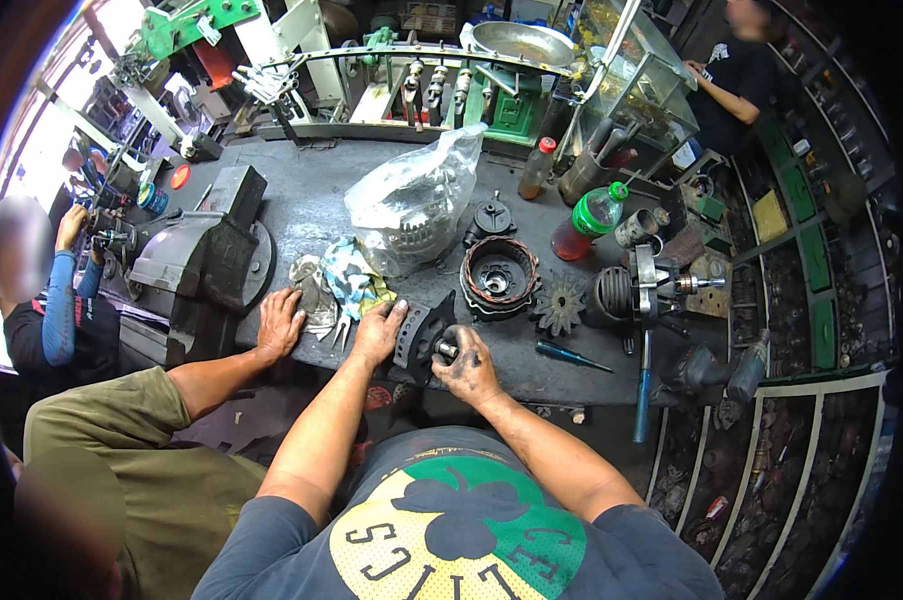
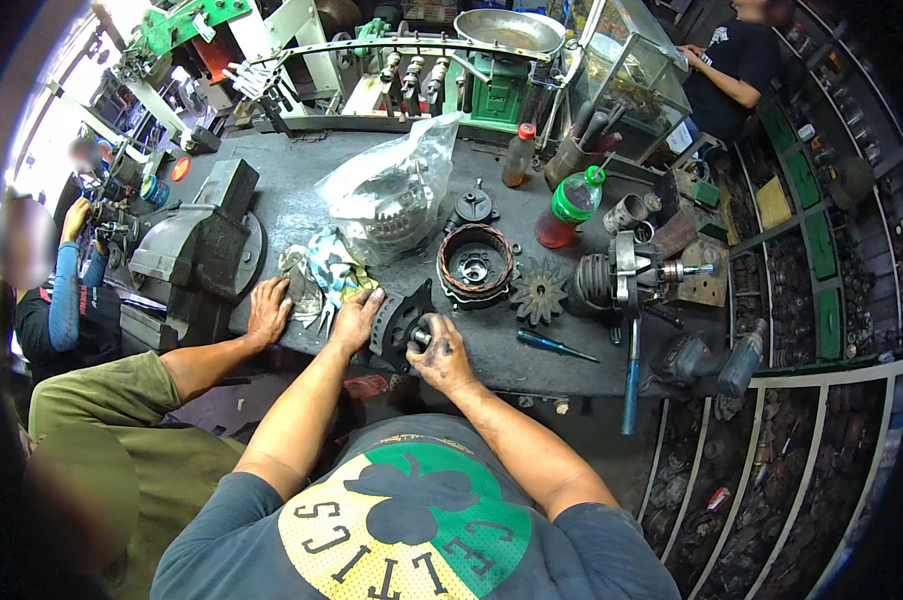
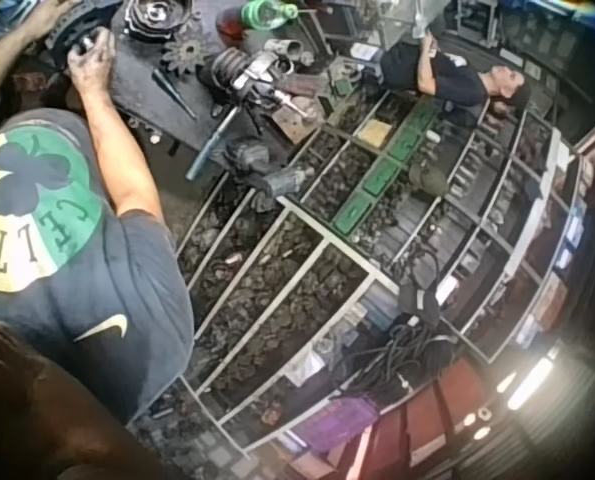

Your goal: The person uses a cordless impact wrench to remove a bolt from a mechanical assembly on a workbench. They then use a hammer to tap a component and later move to a bench grinder to smooth the edges of a metal part.

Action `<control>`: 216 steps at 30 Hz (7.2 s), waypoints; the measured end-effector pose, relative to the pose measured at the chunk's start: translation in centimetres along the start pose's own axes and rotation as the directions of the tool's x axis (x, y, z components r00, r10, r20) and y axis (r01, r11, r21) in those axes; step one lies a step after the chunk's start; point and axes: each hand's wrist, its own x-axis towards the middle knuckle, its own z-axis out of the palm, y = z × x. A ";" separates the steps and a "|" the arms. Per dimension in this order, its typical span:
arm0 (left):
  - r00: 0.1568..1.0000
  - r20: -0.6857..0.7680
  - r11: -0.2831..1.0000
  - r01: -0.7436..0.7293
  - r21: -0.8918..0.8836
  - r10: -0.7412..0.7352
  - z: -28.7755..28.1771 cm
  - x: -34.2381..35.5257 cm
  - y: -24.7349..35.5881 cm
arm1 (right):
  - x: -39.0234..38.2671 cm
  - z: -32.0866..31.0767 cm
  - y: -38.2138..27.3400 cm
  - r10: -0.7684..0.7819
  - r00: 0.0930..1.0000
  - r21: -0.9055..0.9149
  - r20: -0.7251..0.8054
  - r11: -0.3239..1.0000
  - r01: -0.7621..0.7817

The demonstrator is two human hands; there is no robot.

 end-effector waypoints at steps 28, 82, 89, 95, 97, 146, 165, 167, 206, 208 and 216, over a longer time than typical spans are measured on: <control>0.980 -0.199 0.985 -0.060 -0.159 0.028 0.5 -1.4 0.0 | 25.2 -13.8 8.4 0.490 0.868 -0.764 0.076 0.588 -0.265; 0.998 -0.039 0.995 0.059 0.077 -0.056 -4.9 -7.8 9.7 | 4.2 -5.7 -4.1 0.365 0.879 -0.148 0.308 0.930 -0.335; 0.994 0.041 0.994 0.104 0.044 -0.106 -4.6 -6.9 8.1 | 3.6 -5.7 -2.7 0.293 0.906 -0.123 0.305 0.956 -0.268; 0.990 0.132 0.998 0.059 -0.032 -0.055 -4.4 -6.8 8.3 | 2.7 -6.6 -2.5 0.317 0.937 -0.182 0.148 0.940 -0.290; 0.995 0.086 0.993 0.067 -0.101 -0.058 -3.9 -7.5 8.6 | 1.9 -7.4 -2.5 0.351 0.908 -0.097 0.226 0.936 -0.338; 0.988 0.000 0.986 -0.154 -0.061 0.154 -4.3 -34.6 9.6 | -21.8 -3.5 -6.4 -0.114 0.986 0.210 0.120 0.974 0.087; 0.850 -0.505 0.980 -0.194 -0.042 0.147 -17.5 -25.0 5.8 | 0.6 -0.4 -19.8 -0.337 0.883 -0.217 0.328 0.883 0.417; 0.718 -0.696 0.980 -0.143 -0.140 0.005 -20.2 -25.5 2.0 | 3.4 1.9 -22.5 -0.350 0.866 -0.252 0.358 0.856 0.451; 0.941 -0.331 0.948 0.163 0.273 -0.066 -48.6 -24.6 -17.1 | 13.7 23.2 -42.4 -0.156 0.851 -0.475 0.502 0.773 0.422; 0.921 -0.378 0.938 0.212 0.276 -0.097 -47.1 -22.9 -21.6 | 13.6 23.3 -43.2 -0.172 0.845 -0.501 0.506 0.739 0.450; 0.860 0.509 0.868 0.228 -0.442 0.033 -33.6 -23.0 -24.5 | 14.4 23.8 -42.4 -0.135 0.839 -0.501 0.527 0.748 0.436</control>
